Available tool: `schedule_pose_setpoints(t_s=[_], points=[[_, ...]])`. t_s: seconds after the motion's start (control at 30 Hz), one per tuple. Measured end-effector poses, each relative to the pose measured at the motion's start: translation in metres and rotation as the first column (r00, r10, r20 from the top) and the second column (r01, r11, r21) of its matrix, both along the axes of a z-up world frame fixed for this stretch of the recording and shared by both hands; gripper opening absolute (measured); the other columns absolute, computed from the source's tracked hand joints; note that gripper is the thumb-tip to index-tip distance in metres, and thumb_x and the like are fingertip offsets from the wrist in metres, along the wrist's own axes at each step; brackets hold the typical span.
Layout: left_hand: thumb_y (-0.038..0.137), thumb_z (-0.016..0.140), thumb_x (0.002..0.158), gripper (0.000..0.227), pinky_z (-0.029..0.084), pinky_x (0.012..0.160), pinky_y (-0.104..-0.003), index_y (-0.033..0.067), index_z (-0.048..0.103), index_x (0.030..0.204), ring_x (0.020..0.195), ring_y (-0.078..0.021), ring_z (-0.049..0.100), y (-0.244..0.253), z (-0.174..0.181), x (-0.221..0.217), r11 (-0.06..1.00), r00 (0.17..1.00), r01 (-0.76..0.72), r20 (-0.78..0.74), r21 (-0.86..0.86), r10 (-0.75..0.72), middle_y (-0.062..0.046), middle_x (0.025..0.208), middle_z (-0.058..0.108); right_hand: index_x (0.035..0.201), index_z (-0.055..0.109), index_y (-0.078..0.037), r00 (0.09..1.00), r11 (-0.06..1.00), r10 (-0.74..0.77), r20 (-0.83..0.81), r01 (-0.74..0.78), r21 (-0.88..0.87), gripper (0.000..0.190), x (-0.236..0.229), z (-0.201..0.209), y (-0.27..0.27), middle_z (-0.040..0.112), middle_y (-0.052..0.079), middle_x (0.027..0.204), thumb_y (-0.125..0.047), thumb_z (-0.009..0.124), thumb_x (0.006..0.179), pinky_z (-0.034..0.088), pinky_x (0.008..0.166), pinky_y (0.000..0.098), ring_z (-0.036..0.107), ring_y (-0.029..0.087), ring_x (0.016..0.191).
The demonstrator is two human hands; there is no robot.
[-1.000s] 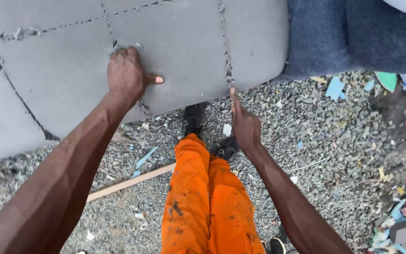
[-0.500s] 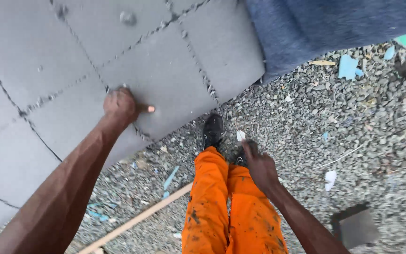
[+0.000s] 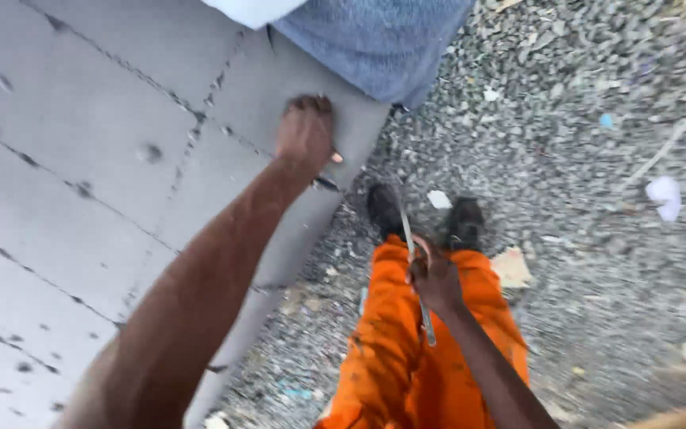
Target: Cutting a large piece of grey upholstery foam along pre-marked grid lines using a long knife.
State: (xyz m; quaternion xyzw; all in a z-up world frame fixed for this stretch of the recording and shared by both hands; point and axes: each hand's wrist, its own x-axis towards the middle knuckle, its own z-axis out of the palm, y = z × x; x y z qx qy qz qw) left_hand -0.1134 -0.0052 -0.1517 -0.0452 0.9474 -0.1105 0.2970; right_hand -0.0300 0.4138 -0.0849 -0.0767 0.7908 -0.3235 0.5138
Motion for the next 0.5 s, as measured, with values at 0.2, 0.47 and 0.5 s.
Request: schedule_pose_setpoints(t_s=[0.2,0.47,0.5], points=[[0.038,0.095,0.096,0.066,0.078,0.086,-0.045,0.0080,0.083,0.154,0.112,-0.0298,0.088,-0.009,-0.049,0.021,0.998,0.995,-0.056,-0.086,-0.027,0.054,-0.007,0.121,0.087,0.171,0.076,-0.023,0.814,0.875,-0.473,0.338,0.479,0.073,0.050,0.031,-0.072,-0.067,0.089,0.005,0.074,-0.024,0.068,0.122,0.066,0.059,0.0409,0.085,0.023,0.057],[0.062,0.110,0.078,0.053,0.076,0.079,-0.042,0.0231,0.097,0.112,0.099,-0.0271,0.094,-0.050,-0.031,-0.003,1.000,0.967,-0.020,0.255,-0.012,0.022,-0.002,0.103,0.094,0.161,0.076,0.004,0.360,0.441,-0.757,0.545,0.897,0.021,0.044,0.083,-0.307,-0.170,0.078,0.021,0.074,0.000,0.058,0.121,0.056,0.044,0.0386,0.073,0.031,0.047],[0.062,0.110,0.078,0.053,0.076,0.079,-0.042,0.0231,0.097,0.112,0.099,-0.0271,0.094,-0.053,-0.036,-0.009,1.000,0.966,0.008,0.259,-0.010,-0.005,-0.002,0.103,0.094,0.161,0.076,0.004,0.337,0.416,-0.768,0.545,0.909,0.025,0.044,0.074,-0.340,-0.177,0.078,0.021,0.074,0.000,0.058,0.121,0.056,0.044,0.0386,0.073,0.031,0.047]])
